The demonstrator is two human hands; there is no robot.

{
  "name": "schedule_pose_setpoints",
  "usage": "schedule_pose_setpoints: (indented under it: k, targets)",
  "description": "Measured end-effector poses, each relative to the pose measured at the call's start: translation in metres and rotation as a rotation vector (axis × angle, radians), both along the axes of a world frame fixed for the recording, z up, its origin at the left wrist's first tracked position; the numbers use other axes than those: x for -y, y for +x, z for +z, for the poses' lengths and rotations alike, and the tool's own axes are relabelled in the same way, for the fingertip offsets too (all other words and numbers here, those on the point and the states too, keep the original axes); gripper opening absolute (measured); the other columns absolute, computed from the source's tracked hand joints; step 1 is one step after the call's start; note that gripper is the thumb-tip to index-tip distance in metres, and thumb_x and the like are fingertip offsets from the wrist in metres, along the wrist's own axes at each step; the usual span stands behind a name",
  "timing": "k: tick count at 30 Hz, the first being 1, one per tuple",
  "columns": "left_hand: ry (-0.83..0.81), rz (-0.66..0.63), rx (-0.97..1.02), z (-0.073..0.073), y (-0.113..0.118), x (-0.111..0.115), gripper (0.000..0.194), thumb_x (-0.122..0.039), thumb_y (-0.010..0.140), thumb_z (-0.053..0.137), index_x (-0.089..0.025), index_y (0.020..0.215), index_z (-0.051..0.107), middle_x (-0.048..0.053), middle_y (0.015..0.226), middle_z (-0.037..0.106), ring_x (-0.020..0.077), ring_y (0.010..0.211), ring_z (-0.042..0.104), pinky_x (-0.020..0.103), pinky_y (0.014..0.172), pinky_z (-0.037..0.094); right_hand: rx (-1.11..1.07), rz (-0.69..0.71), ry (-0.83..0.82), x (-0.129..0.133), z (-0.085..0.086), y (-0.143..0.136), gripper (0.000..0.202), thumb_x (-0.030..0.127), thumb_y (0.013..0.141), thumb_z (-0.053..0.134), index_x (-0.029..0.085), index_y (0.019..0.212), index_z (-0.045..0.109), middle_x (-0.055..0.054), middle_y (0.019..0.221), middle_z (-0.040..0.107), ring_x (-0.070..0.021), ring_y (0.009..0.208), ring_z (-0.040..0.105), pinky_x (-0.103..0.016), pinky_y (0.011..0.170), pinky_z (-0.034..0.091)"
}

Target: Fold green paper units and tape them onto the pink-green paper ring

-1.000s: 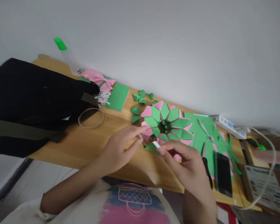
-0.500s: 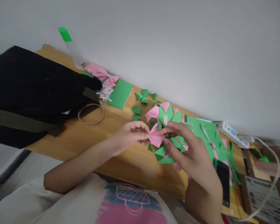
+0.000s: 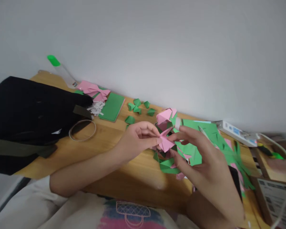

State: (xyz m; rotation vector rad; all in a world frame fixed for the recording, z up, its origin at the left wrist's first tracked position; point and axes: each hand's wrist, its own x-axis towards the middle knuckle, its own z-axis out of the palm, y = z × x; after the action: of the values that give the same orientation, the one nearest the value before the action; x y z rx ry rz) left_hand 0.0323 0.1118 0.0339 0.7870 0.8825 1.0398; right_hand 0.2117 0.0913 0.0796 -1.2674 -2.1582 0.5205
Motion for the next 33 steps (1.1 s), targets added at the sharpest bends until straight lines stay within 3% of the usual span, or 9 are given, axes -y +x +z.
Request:
schedule_pose_setpoints:
  k: [6,16,22,33]
  targets:
    - [-0.010,-0.071,0.085,0.000,0.012,-0.005,0.012,-0.013,0.066,0.074,-0.014,0.071,0.063,-0.003,0.059,0.068,0.0065,0.051,0.060,0.015,0.050,0.049,0.026,0.009,0.057,0.001,0.006,0.010,0.050,0.008,0.086,0.059,0.027,0.131,0.046,-0.002,0.101,0.070,-0.0194,0.093,0.067,-0.039,0.083,0.061]
    - [-0.063,-0.179,-0.003,0.004,0.004,-0.008,0.014,-0.008,0.065,0.074,-0.013,0.070,0.062,-0.003,0.056,0.069,0.0088,0.049,0.064,0.017,0.049,0.050,0.014,0.183,0.063,-0.006,0.004,0.010,0.053,0.008,0.088,0.060,0.029,0.134,0.043,0.003,0.089,0.073,-0.0164,0.084,0.070,-0.033,0.079,0.060]
    - [-0.033,-0.187,-0.036,0.007,0.000,-0.007,0.012,-0.008,0.067,0.075,-0.013,0.071,0.064,0.000,0.062,0.072,0.0121,0.058,0.069,0.018,0.051,0.051,-0.052,0.127,-0.010,-0.007,0.003,0.006,0.053,0.009,0.087,0.062,0.030,0.133,0.045,0.003,0.091,0.074,-0.0160,0.083,0.073,-0.035,0.083,0.060]
    - [-0.032,-0.168,-0.009,0.008,0.000,-0.008,0.012,-0.002,0.068,0.071,-0.012,0.065,0.066,-0.003,0.056,0.069,0.0053,0.053,0.063,0.014,0.054,0.050,-0.283,-0.012,-0.166,-0.004,-0.001,-0.003,0.057,0.003,0.084,0.062,0.031,0.131,0.047,0.004,0.084,0.069,-0.0152,0.075,0.069,-0.035,0.071,0.063]
